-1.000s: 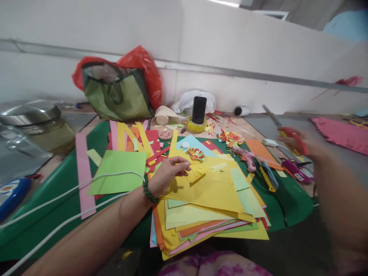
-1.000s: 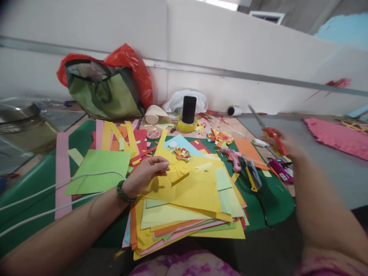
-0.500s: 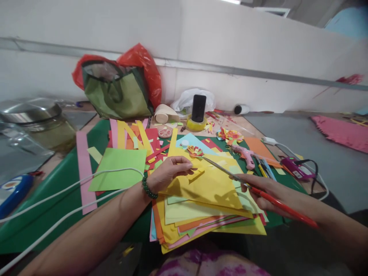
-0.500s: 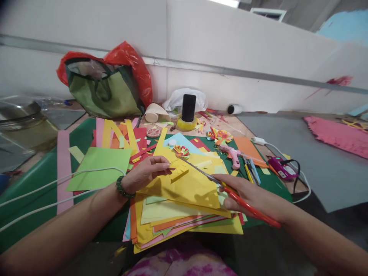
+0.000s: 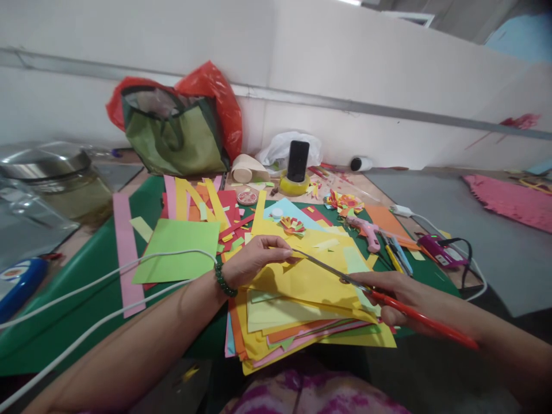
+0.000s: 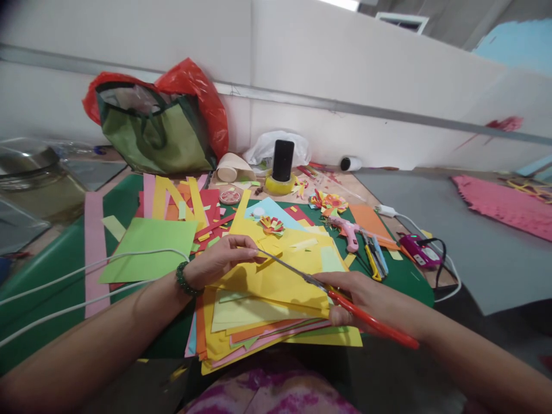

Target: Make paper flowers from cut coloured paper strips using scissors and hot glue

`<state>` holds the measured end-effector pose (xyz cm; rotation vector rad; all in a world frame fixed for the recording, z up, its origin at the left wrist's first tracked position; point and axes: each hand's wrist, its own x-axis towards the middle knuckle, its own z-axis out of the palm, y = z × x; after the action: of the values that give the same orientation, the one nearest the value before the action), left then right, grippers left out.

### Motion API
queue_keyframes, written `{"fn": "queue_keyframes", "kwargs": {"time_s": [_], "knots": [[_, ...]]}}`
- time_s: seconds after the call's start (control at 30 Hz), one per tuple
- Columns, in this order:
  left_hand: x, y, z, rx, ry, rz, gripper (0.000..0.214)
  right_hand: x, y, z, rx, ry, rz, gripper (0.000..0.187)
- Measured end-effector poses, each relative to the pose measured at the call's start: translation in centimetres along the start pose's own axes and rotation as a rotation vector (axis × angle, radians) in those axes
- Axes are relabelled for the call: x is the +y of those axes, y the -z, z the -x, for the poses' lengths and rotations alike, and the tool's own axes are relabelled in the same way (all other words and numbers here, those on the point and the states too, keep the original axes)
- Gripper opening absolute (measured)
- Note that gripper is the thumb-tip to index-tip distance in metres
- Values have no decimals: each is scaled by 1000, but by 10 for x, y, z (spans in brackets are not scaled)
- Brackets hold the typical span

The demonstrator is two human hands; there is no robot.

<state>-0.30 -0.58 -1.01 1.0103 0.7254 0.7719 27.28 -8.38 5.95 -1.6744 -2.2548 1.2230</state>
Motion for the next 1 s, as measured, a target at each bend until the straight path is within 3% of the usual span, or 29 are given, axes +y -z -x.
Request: {"fn": "queue_keyframes", "kwargs": {"time_s": [0.6, 0.8, 1.0], "knots": [[-3, 1, -2, -18, -46, -56, 25, -3, -4, -1, 4, 23, -10, 101], [-4, 0, -2, -5, -42, -31, 25, -4, -5, -6, -10, 91, -39, 96], [-5, 2, -2, -4, -25, -10, 27, 11, -14, -7, 68, 101, -38, 85]]}}
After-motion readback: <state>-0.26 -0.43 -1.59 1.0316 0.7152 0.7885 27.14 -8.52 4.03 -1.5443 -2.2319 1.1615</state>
